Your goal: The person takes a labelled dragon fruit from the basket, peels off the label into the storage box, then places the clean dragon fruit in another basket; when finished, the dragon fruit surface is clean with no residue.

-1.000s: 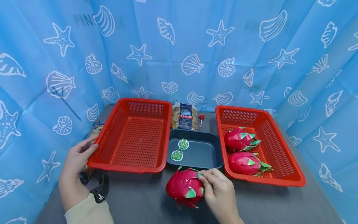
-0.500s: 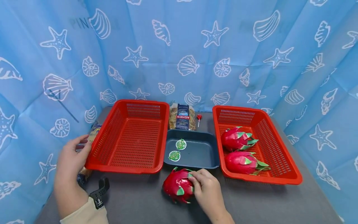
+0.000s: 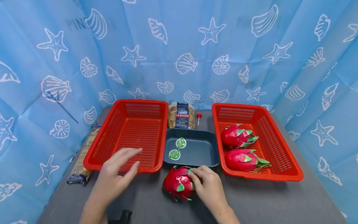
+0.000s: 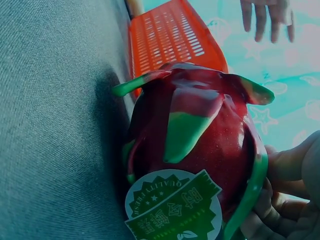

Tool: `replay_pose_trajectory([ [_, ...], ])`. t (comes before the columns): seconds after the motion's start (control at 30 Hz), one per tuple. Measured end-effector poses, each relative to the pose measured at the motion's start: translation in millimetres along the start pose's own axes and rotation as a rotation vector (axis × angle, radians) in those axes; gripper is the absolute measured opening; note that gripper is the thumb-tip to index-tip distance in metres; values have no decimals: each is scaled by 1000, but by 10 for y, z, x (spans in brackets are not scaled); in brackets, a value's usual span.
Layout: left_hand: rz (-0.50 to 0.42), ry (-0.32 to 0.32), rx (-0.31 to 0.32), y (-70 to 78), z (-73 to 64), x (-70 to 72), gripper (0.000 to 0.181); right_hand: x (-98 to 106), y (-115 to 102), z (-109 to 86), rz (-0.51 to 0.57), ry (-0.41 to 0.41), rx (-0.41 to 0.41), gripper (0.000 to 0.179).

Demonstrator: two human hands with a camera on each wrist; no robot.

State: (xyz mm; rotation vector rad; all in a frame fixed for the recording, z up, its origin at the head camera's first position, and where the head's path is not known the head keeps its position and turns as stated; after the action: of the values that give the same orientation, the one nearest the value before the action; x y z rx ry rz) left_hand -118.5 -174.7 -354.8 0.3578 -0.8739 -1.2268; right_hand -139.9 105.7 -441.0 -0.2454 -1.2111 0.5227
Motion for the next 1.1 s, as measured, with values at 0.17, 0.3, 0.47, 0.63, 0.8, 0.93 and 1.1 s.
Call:
replay_pose_trajectory([
  [0.17, -209, -175, 75, 17, -178, -534, 55, -9, 5, -2, 10, 14, 15, 13],
  [0.3, -216, -337, 202, -111, -325, -932, 59, -4, 14, 0, 9, 16, 25, 14],
  [0.47, -42, -491, 243, -308, -445, -1259, 71, 2, 29, 3, 16, 5, 28, 16],
  [0.63, 21, -494, 220, -430, -471, -1358, 72, 30, 61, 6, 68, 29, 36, 16],
  [0.8, -9, -479, 221, -469, -477, -1351, 70, 149, 173, 3, 162, 78, -13, 14],
  [0.93, -26, -473, 229, -498, -480, -1347, 70, 257, 287, -30, 221, 108, -65, 16],
  [1.1, -60, -441, 220, -516, -482, -1334, 64, 303, 378, -114, 209, 67, -112, 20],
])
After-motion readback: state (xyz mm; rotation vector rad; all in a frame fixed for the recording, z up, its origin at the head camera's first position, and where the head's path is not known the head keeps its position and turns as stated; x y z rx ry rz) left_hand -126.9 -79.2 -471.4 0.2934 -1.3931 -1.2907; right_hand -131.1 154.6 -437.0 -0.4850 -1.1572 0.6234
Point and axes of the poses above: each hand's wrist, its own z-axis towards the middle knuckle, its own x-axis out of the back of the hand, y = z × x, the point moved 6 cm from there along z, towards the middle knuckle, and after that the axes turned 15 degrees about -z, right-handed, at the moved point
